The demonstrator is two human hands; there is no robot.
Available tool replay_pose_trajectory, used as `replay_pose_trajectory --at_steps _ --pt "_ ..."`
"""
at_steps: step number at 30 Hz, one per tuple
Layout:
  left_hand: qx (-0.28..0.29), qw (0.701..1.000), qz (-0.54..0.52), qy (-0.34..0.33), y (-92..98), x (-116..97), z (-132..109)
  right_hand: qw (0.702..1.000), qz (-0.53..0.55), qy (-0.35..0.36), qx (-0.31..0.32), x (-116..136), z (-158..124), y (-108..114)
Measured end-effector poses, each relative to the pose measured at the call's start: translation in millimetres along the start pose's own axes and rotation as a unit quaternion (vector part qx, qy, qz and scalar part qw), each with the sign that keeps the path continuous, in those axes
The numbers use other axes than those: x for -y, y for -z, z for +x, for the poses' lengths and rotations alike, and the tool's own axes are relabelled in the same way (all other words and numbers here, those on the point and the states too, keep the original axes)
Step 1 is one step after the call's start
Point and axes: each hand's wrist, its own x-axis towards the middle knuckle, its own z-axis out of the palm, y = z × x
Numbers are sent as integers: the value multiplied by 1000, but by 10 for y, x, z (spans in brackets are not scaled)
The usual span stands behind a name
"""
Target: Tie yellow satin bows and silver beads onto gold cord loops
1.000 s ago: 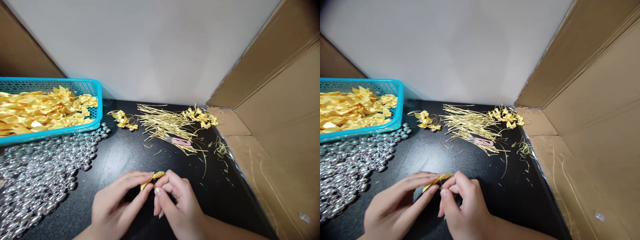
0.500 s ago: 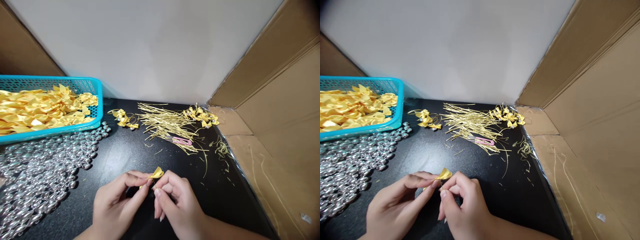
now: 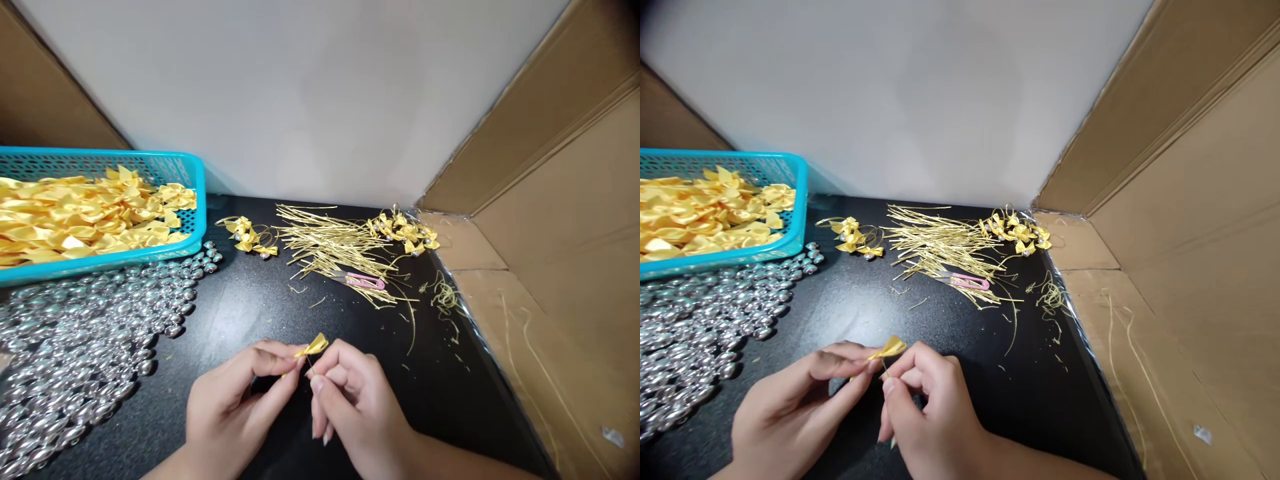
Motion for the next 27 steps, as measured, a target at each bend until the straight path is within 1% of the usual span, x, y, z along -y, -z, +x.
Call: replay_pose_trajectory --at_steps 2,7,10,13,15,19,27 --pt "6 1000 9 -17 13 -1 10 1000 12 -10 -1 -3 -1 -3" --pt "23 995 28 -89 42 -25 55 998 51 -48 0 28 2 -17" --pt "43 992 31 -114 58 -55 79 994 70 -78 1 72 12 -18" --pt "67 988 32 -137 64 -83 98 994 75 -85 0 113 18 -18" --pt "66 988 29 -139 59 -95 111 994 74 -83 1 128 17 -20" --pt "50 991 22 -119 44 -91 115 994 77 -83 3 125 14 -19" --pt "21 995 31 -89 35 -28 50 992 82 -97 5 116 20 -16"
